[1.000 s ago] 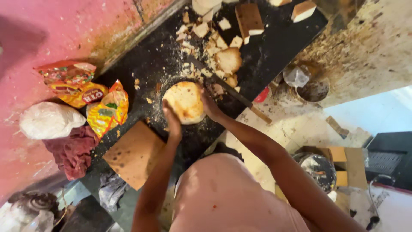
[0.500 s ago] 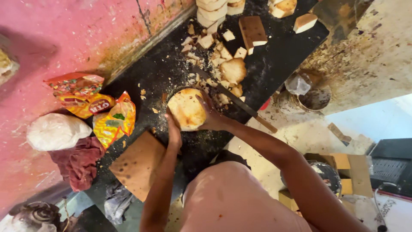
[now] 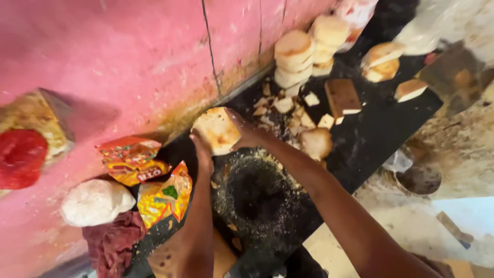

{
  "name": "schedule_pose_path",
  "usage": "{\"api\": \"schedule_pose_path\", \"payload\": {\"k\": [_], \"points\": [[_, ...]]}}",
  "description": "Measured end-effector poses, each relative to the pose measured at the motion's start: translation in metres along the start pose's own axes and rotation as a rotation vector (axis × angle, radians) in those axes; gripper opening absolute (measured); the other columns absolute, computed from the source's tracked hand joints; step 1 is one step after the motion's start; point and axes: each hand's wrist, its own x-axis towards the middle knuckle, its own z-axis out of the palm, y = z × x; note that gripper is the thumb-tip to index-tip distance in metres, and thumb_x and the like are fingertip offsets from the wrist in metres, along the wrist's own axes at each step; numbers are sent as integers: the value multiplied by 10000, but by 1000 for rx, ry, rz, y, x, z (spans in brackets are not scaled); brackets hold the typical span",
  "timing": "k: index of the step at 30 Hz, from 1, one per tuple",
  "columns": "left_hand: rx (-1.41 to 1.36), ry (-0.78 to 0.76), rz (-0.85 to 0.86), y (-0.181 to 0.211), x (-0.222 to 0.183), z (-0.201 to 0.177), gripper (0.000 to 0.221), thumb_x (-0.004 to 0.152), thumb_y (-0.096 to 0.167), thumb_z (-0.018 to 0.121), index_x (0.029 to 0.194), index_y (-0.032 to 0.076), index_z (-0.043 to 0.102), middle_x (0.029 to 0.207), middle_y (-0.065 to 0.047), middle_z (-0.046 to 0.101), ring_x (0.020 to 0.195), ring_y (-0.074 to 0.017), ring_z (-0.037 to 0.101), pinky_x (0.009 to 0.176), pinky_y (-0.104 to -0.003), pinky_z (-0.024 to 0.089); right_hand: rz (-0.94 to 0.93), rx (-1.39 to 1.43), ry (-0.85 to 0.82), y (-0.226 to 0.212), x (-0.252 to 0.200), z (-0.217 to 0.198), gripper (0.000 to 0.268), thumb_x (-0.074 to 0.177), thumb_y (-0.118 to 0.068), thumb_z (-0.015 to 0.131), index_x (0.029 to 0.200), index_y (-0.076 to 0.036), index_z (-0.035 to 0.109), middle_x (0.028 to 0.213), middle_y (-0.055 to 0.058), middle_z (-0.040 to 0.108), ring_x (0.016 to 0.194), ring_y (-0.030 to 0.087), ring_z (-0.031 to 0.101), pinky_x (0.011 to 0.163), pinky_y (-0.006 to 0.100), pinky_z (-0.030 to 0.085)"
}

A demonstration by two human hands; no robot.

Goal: The person uses a knife to trim the crusts and outer layers from round pieces of bread on a counter, handling the bread by hand and moving the scraps aside.

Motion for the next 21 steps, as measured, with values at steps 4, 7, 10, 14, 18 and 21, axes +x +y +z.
{"api": "schedule_pose_path", "payload": {"k": [4,7,10,14,18,21], "points": [[-108,-23,64,-16,-11,-7,1006,985,784,141,1666,42,148,1747,-141,168,1604,-297,150,1294,-429,62,-8,51,55,35,-9,11,1494,636,-378,976,1622,-40,-94,1697,251,-68,1581,375,-12,1283,467,129],[-183,181,87,-5,-26,1,1053,945,817,110,1663,50,176,1748,-136,161,1602,-286,132,1283,-440,45,171,246,176,49,-19,3,1362,775,-568,783,1613,-61,-163,1680,233,-195,1558,373,-130,1253,493,51],[-293,287,25,-12,-42,20,1036,911,810,94,1665,100,116,1744,-105,109,1592,-280,112,1265,-461,52,341,776,452,45,-23,30,1143,916,-791,378,1636,-86,-162,1727,142,-166,1593,296,-75,1266,450,56],[-130,344,142,-36,-23,47,1031,949,820,145,1665,80,123,1757,-123,118,1620,-277,92,1297,-463,51,351,876,518,35,0,80,1012,979,-783,195,1648,-63,-48,1750,109,-113,1606,257,-98,1285,418,-6],[-131,214,106,-15,-21,34,1007,971,815,207,1665,87,142,1755,-122,150,1622,-278,106,1307,-469,43,261,1070,453,40,-9,74,919,1065,-725,195,1650,-17,157,1767,143,128,1636,248,119,1322,392,65],[-78,122,-8,52,-50,37,947,990,782,232,1659,114,178,1751,-113,188,1627,-293,135,1307,-502,95,216,888,554,42,-73,35,709,1064,-559,420,1581,-76,371,1632,124,384,1523,186,322,1244,365,263]]}}
